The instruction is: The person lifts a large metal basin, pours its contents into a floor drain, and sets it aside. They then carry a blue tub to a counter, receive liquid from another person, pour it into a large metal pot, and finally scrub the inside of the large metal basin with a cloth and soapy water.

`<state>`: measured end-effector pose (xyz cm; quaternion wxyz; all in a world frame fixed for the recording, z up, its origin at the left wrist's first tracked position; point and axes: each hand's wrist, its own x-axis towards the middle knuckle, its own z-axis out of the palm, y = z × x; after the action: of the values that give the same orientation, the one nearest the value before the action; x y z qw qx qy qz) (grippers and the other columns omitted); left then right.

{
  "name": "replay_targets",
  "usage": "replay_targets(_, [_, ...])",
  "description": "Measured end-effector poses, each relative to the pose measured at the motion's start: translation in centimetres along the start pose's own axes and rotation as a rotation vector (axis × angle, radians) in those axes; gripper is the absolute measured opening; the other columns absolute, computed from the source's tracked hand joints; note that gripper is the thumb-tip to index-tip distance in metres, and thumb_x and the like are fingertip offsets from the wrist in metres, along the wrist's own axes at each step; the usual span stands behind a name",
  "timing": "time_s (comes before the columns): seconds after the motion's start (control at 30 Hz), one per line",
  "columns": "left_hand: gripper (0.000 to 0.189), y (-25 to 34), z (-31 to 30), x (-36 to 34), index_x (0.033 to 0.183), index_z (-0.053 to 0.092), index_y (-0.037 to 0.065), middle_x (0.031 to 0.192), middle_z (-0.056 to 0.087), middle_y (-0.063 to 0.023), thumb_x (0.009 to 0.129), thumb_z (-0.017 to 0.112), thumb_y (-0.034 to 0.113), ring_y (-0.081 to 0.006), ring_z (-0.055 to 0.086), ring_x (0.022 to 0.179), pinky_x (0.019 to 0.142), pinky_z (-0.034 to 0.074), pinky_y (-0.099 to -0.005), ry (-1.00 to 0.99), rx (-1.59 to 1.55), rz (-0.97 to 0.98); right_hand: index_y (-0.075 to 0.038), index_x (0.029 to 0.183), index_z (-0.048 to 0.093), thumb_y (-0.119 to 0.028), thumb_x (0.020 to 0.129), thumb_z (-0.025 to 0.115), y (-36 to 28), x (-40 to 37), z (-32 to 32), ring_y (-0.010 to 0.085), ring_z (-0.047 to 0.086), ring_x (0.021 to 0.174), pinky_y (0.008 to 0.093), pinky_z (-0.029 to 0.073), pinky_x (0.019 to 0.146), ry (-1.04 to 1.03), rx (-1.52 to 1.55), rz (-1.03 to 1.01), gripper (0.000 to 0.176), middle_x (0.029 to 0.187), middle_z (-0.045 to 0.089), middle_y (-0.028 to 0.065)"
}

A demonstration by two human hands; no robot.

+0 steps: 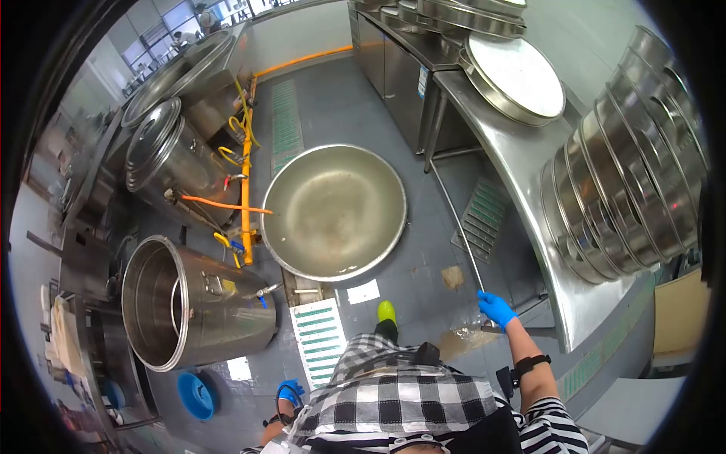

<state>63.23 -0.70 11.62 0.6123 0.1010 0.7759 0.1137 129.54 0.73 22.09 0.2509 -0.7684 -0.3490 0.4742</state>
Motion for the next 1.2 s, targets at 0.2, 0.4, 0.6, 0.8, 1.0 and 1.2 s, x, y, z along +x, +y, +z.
replay_targets(0.2, [0.015,4.6,8.1,4.7,0.084,0.056,0.007,0.066,0.053,-0.0057,0.076,0.05,0.018,-0.0187,0.05,0.053,0.045,0.041,-0.0306,-0.1,-0.298,0.157,-0.005,0.115,0.045,-0.018,0.079,0.049,-4.8,5.3,-2.9,0.0156,0.054,0.086,0.0281,0.042,0.076,-0.137,-0.436,-0.129,0.038,0.104,0.055,0.0131])
replay_targets(0.4, [0.033,26.1,21.8,-5.5,0.096,0.05,0.006,0.087,0.054,-0.0065,0.078,0.053,0.033,-0.017,0.052,0.074,0.061,0.043,-0.0321,-0.218,0.064,0.318,-0.001,0.116,0.043,-0.014,0.08,0.048,-10.6,9.6,-7.4,0.0158,0.051,0.094,0.0266,0.041,0.08,-0.251,-0.134,-0.015,0.038,0.108,0.052,0.0118])
replay_targets(0.6, [0.032,33.4,29.4,-6.1,0.092,0.051,0.007,0.082,0.054,-0.0058,0.077,0.054,0.035,-0.0162,0.052,0.073,0.061,0.041,-0.0307,-0.155,-0.044,0.415,-0.001,0.116,0.043,-0.014,0.081,0.048,-11.7,20.8,-11.3,0.0141,0.053,0.086,0.0265,0.043,0.076,-0.313,-0.223,-0.215,0.037,0.104,0.054,0.0105])
replay_targets(0.8, [0.024,22.8,28.3,1.6,0.094,0.051,0.008,0.078,0.055,-0.0052,0.08,0.049,0.027,-0.0168,0.054,0.065,0.052,0.044,-0.033,-0.101,0.274,0.389,-0.003,0.115,0.044,-0.02,0.08,0.05,-20.6,29.6,-13.3,0.0196,0.049,0.099,0.0285,0.039,0.085,-0.477,-0.261,-0.256,0.039,0.112,0.049,0.0123])
replay_targets(1.0, [0.026,12.8,28.4,-2.0,0.096,0.051,0.009,0.083,0.058,-0.0089,0.079,0.048,0.027,-0.0217,0.056,0.066,0.055,0.045,-0.0367,0.092,-0.203,-0.125,-0.005,0.117,0.043,-0.02,0.081,0.05,-27.5,40.2,-11.5,0.0136,0.052,0.081,0.0288,0.044,0.075,-0.712,-0.275,-0.357,0.04,0.102,0.054,0.0065])
replay_targets(1.2, [0.026,15.9,33.7,-0.9,0.096,0.051,0.008,0.083,0.057,-0.0094,0.079,0.048,0.027,-0.0225,0.056,0.068,0.055,0.044,-0.0373,0.091,-0.528,-0.138,-0.004,0.115,0.044,-0.024,0.078,0.049,-35.7,46.6,-11.5,0.0253,0.05,0.1,0.0318,0.04,0.084,-0.74,-0.689,-0.558,0.042,0.11,0.049,0.0167])
